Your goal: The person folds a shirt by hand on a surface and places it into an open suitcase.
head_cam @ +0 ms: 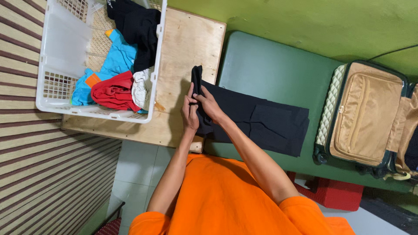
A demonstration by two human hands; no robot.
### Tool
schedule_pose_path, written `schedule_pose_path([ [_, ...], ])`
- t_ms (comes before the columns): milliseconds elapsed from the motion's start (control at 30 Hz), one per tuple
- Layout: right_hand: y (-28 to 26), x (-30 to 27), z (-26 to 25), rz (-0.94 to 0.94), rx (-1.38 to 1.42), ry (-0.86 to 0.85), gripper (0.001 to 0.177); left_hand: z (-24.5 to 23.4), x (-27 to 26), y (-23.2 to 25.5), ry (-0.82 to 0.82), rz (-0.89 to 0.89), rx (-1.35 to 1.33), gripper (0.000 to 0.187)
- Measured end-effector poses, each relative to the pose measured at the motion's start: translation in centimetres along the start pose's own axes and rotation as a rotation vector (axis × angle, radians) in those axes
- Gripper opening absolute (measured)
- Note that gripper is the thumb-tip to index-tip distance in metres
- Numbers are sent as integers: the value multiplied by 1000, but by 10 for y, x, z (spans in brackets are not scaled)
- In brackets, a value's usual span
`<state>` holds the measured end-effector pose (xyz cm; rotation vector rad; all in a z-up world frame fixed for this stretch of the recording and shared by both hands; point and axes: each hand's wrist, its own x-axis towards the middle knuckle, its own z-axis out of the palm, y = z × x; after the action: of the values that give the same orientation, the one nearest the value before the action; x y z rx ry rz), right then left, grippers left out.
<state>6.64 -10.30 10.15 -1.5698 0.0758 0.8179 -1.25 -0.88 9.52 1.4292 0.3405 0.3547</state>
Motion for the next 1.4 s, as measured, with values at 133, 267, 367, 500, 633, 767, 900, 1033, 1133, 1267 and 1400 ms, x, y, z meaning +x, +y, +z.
schedule_pose_path([
  [133,-6,-14,-3,-156,19,-21,57,8,-3,11,-49,290,48,8],
  [267,-15,-26,-14,-200,-46,51,54,22,-8,25,-125,224,51,15],
  [367,-23,-40,-26,-221,-65,92,53,38,-13,32,-183,234,43,21],
  [500,-37,-62,-44,-247,-79,148,49,61,-19,31,-228,299,109,33],
  [633,-49,-84,-66,-148,-171,242,53,84,-27,29,-289,328,90,39],
  [767,-45,-99,-91,-187,-233,282,58,108,-35,28,-339,369,137,56],
  [900,-34,-111,-117,-250,-247,356,58,132,-44,27,-414,380,110,58],
  [1033,-30,-131,-139,-253,-179,403,58,157,-56,25,-465,370,104,55],
  [1133,-29,-146,-155,-169,-163,432,60,175,-66,23,-496,363,101,44],
  [1267,-27,-165,-178,-225,-137,449,59,198,-79,24,-540,359,95,26],
  [1400,-22,-180,-201,-116,-104,456,58,221,-92,24,-563,365,107,20],
])
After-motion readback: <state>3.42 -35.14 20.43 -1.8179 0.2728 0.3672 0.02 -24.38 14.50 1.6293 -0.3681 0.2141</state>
